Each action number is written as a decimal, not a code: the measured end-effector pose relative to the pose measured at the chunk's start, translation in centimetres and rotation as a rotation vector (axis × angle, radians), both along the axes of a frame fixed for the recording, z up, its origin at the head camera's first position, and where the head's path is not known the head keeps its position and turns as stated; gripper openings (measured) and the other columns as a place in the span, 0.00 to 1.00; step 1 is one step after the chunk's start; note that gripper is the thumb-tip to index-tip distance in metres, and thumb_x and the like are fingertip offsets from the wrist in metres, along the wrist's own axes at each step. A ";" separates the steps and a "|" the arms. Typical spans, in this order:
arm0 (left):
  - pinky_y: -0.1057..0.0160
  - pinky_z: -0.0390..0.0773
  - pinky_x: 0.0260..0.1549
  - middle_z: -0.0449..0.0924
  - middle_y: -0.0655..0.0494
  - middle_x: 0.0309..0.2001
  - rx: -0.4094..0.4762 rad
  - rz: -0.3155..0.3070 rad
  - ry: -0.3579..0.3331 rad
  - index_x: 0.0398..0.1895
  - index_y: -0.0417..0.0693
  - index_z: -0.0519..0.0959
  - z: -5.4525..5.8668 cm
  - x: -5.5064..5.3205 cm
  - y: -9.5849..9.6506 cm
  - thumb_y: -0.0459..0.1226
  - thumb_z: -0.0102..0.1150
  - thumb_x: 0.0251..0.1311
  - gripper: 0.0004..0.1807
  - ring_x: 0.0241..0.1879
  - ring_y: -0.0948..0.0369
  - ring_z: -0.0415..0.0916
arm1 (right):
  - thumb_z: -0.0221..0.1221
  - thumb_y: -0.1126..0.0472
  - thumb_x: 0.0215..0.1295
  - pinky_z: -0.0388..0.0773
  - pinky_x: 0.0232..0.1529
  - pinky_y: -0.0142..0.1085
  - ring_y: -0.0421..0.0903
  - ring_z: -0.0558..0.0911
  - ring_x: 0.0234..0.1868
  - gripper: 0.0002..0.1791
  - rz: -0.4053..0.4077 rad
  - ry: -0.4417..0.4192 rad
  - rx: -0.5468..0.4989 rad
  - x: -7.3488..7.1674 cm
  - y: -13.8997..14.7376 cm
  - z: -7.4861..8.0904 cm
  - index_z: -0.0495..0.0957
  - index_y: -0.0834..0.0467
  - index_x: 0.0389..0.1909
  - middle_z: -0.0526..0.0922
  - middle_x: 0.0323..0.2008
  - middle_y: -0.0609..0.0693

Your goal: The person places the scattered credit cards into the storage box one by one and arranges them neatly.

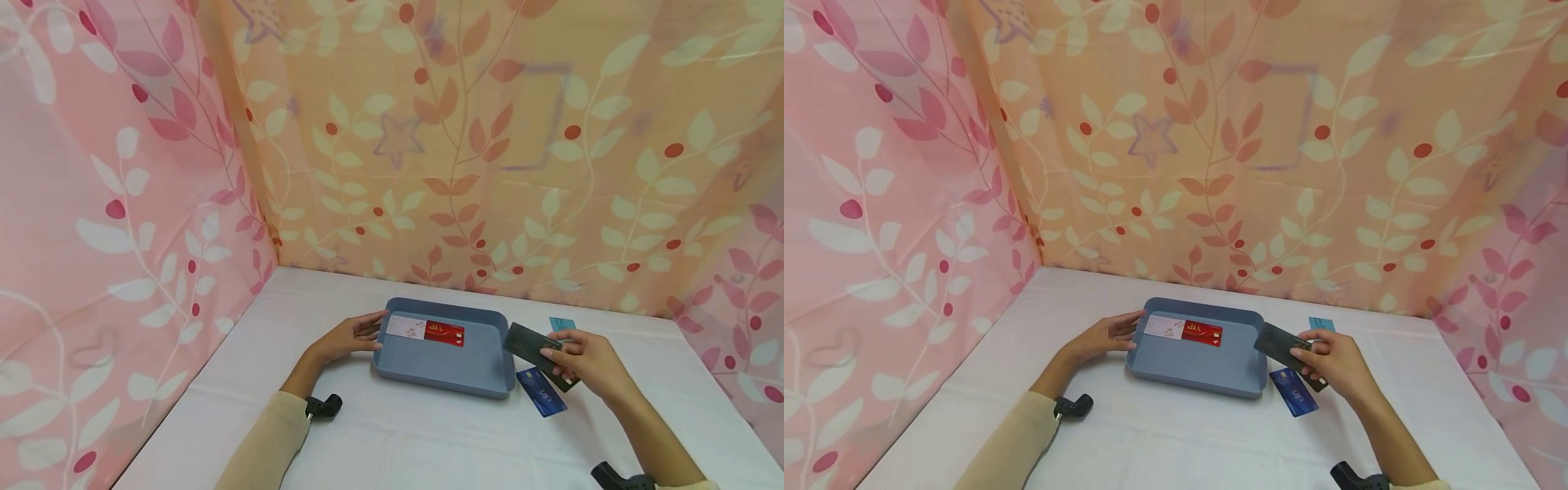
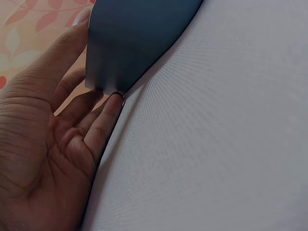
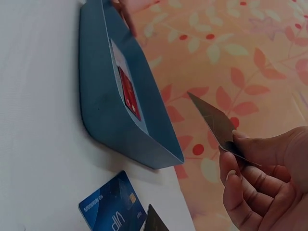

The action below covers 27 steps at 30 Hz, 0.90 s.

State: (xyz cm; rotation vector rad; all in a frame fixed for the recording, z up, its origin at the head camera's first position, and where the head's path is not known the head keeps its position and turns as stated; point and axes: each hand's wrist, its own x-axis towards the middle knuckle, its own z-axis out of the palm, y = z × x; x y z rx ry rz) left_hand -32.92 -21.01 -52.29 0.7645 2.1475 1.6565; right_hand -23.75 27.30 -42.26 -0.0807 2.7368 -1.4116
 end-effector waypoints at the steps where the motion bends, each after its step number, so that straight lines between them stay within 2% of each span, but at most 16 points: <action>1: 0.60 0.68 0.68 0.55 0.55 0.79 -0.002 0.001 0.002 0.80 0.49 0.58 0.0 0.0 0.0 0.33 0.70 0.61 0.46 0.76 0.54 0.57 | 0.68 0.55 0.66 0.84 0.29 0.38 0.47 0.83 0.27 0.31 0.003 0.001 0.003 -0.1 -0.2 0.0 0.73 0.71 0.61 0.85 0.25 0.53; 15: 0.57 0.66 0.70 0.55 0.51 0.79 -0.015 0.008 0.006 0.80 0.51 0.58 0.2 0.2 0.0 0.33 0.70 0.62 0.45 0.76 0.53 0.58 | 0.66 0.57 0.68 0.85 0.29 0.33 0.56 0.85 0.27 0.26 0.051 0.052 0.009 -2.1 -2.2 -0.1 0.76 0.70 0.59 0.85 0.25 0.54; 21: 0.56 0.64 0.71 0.56 0.55 0.79 -0.031 0.013 0.010 0.80 0.53 0.58 -0.1 0.0 0.0 0.34 0.70 0.62 0.45 0.76 0.54 0.58 | 0.64 0.58 0.70 0.84 0.28 0.34 0.54 0.83 0.26 0.23 0.060 0.052 0.013 -3.1 -3.0 -0.2 0.77 0.68 0.59 0.83 0.23 0.53; 27: 0.56 0.64 0.71 0.56 0.55 0.79 -0.023 0.015 0.005 0.80 0.53 0.58 0.0 0.1 0.0 0.34 0.70 0.62 0.45 0.76 0.54 0.58 | 0.61 0.64 0.72 0.85 0.25 0.38 0.49 0.82 0.24 0.19 0.098 0.067 -0.021 -4.0 -3.9 -0.3 0.77 0.71 0.58 0.83 0.23 0.54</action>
